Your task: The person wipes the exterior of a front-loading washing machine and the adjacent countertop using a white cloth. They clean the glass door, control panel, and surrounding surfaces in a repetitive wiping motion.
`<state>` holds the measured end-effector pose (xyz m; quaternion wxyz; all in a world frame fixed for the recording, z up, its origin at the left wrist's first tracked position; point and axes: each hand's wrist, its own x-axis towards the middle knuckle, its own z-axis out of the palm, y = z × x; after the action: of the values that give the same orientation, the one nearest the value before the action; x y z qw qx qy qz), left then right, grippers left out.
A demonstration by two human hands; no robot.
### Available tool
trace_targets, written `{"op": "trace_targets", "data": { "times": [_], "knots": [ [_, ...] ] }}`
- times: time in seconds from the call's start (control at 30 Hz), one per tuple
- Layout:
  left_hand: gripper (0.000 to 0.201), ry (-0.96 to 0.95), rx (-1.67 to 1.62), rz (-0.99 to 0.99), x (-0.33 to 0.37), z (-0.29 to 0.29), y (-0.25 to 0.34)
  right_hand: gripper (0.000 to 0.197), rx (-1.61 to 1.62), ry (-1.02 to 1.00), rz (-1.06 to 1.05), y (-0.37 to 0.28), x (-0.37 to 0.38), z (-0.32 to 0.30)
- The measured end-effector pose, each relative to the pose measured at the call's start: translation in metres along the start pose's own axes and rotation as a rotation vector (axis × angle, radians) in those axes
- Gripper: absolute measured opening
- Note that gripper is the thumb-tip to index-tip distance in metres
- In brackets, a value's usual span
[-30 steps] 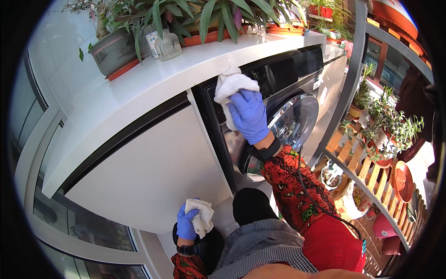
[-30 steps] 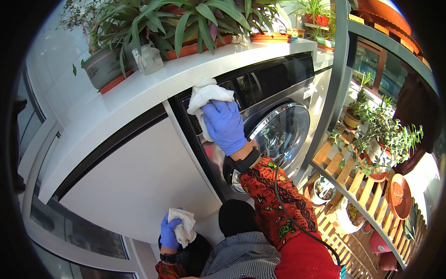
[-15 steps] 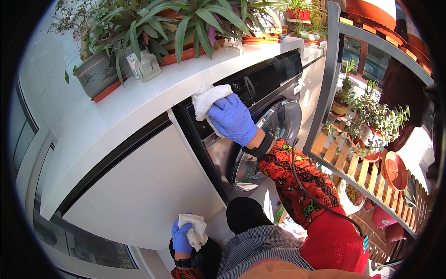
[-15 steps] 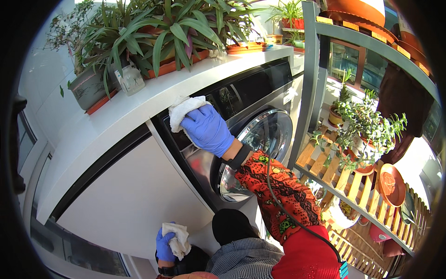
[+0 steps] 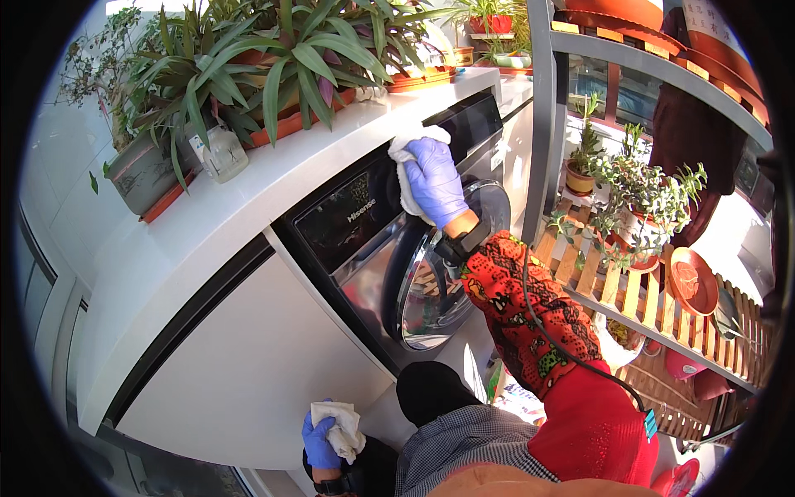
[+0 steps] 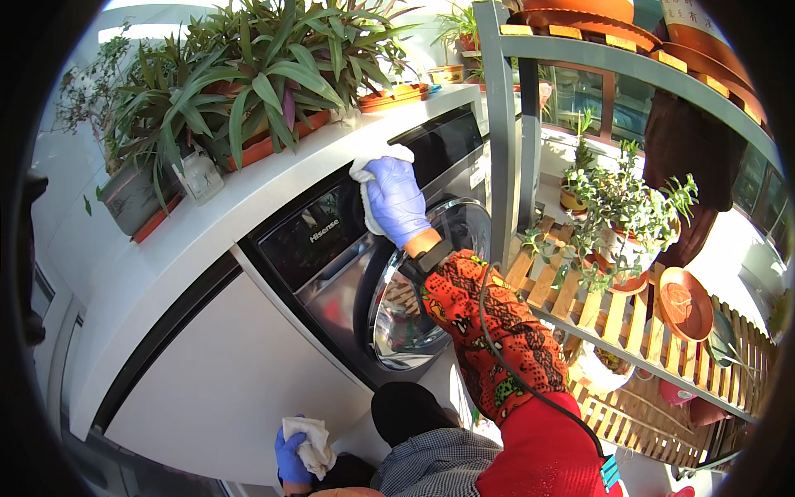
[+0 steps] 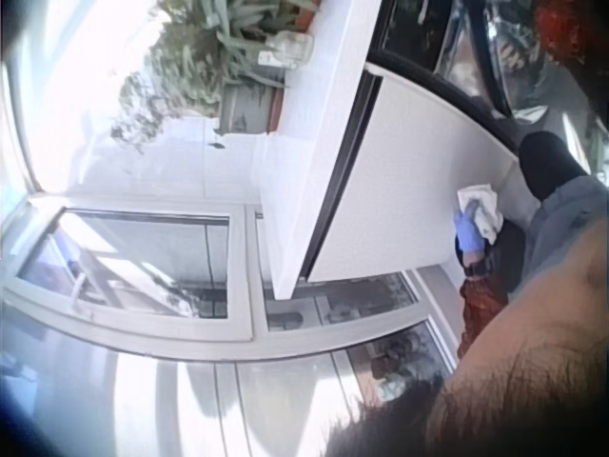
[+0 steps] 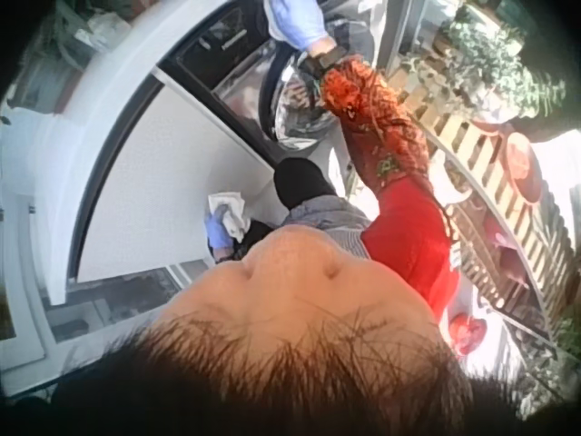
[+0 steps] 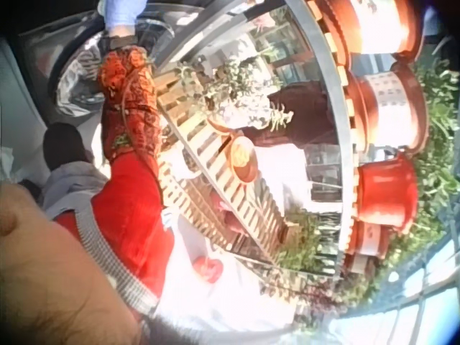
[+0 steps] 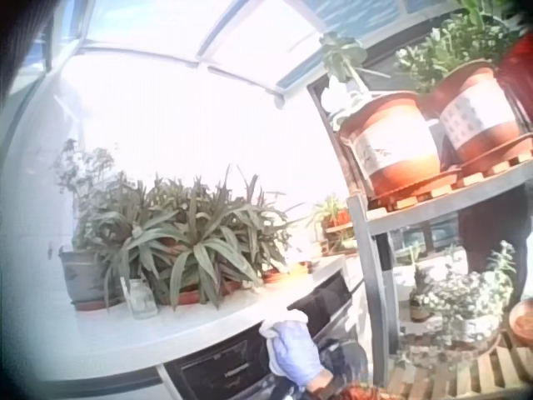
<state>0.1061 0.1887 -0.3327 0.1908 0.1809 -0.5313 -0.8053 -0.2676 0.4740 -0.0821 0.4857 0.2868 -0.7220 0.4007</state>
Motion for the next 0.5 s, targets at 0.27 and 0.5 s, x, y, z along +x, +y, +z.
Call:
{"op": "trace_targets", "data": {
  "times": [0.27, 0.5],
  "knots": [
    [0.038, 0.043, 0.053, -0.043, 0.009, -0.004, -0.01, 0.019, -0.314, 0.024, -0.086, 0.032, 0.01, 0.002],
    [0.048, 0.13, 0.263, -0.239, 0.004, -0.005, 0.003, 0.016, -0.405, 0.081, 0.347, 0.081, 0.044, 0.001]
  ]
}}
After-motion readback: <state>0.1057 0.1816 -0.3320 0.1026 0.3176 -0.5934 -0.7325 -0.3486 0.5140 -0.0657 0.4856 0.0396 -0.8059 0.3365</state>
